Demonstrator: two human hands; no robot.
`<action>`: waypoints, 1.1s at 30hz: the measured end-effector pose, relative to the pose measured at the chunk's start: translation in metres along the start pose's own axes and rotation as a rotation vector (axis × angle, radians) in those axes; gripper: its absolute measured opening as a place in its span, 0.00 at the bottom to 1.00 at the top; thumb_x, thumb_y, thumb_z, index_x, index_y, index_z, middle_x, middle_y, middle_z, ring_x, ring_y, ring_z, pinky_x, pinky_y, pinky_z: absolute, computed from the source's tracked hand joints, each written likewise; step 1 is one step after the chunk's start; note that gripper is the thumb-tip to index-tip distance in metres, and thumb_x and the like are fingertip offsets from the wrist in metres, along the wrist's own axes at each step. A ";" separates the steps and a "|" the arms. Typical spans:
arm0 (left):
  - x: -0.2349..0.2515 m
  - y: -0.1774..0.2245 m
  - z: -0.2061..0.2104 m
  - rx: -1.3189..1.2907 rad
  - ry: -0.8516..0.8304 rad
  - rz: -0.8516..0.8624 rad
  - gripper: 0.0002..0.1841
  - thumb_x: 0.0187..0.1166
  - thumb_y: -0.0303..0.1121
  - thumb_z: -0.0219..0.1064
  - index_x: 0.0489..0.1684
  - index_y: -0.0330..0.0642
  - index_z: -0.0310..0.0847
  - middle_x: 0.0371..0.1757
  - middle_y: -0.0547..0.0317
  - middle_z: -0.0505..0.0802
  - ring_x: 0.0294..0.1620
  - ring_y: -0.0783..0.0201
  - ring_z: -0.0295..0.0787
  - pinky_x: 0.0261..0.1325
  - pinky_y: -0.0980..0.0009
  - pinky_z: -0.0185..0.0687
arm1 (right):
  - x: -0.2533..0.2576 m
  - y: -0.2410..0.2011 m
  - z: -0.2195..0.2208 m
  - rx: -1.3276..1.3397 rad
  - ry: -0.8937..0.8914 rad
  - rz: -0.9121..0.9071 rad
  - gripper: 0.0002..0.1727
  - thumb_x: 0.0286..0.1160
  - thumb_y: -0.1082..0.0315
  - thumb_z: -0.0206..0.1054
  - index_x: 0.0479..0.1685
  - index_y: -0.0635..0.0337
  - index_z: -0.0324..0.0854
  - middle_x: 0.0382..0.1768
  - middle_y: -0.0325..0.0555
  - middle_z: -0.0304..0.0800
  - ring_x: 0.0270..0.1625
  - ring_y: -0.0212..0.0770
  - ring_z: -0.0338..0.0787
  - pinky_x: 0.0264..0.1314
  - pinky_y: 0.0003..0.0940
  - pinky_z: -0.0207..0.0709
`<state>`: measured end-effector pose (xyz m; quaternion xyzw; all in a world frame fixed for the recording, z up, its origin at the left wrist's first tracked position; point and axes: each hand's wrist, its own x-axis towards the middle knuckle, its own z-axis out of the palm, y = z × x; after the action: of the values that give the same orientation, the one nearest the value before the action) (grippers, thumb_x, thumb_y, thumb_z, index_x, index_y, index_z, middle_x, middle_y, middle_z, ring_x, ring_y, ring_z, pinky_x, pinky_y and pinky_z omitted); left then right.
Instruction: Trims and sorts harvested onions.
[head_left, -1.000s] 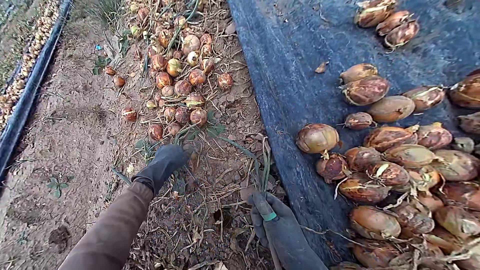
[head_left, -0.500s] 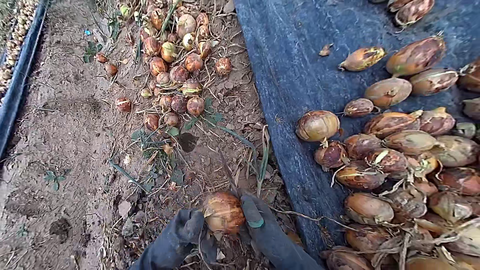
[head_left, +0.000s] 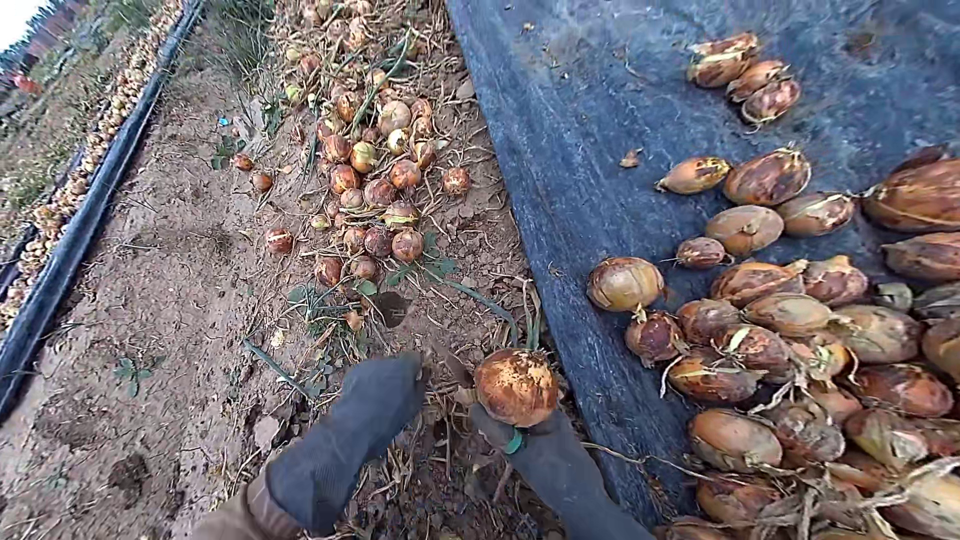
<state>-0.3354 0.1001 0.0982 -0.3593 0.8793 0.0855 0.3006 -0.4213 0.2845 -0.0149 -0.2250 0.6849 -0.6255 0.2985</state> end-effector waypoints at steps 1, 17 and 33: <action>0.033 -0.020 -0.004 -0.080 0.123 -0.094 0.23 0.89 0.58 0.51 0.58 0.53 0.84 0.39 0.51 0.94 0.44 0.46 0.94 0.47 0.39 0.86 | 0.014 0.000 -0.009 0.046 0.054 -0.016 0.23 0.70 0.45 0.77 0.54 0.50 0.88 0.35 0.37 0.94 0.35 0.33 0.93 0.39 0.37 0.92; 0.017 -0.082 0.068 -1.301 -0.152 0.431 0.12 0.85 0.40 0.67 0.50 0.41 0.87 0.30 0.53 0.93 0.28 0.60 0.92 0.36 0.63 0.93 | 0.009 0.008 0.033 0.624 -0.458 0.433 0.44 0.69 0.24 0.61 0.68 0.54 0.74 0.31 0.47 0.86 0.15 0.36 0.78 0.13 0.28 0.75; -0.064 -0.031 0.055 -0.383 0.254 0.541 0.15 0.87 0.48 0.61 0.46 0.50 0.89 0.43 0.61 0.94 0.47 0.65 0.93 0.50 0.58 0.90 | -0.002 -0.014 0.029 0.066 -0.450 0.179 0.57 0.58 0.14 0.57 0.74 0.57 0.74 0.44 0.41 0.87 0.34 0.33 0.87 0.35 0.35 0.87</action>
<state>-0.2527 0.1351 0.0940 -0.1710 0.9411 0.2798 0.0824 -0.4004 0.2634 -0.0018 -0.2873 0.5974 -0.5527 0.5050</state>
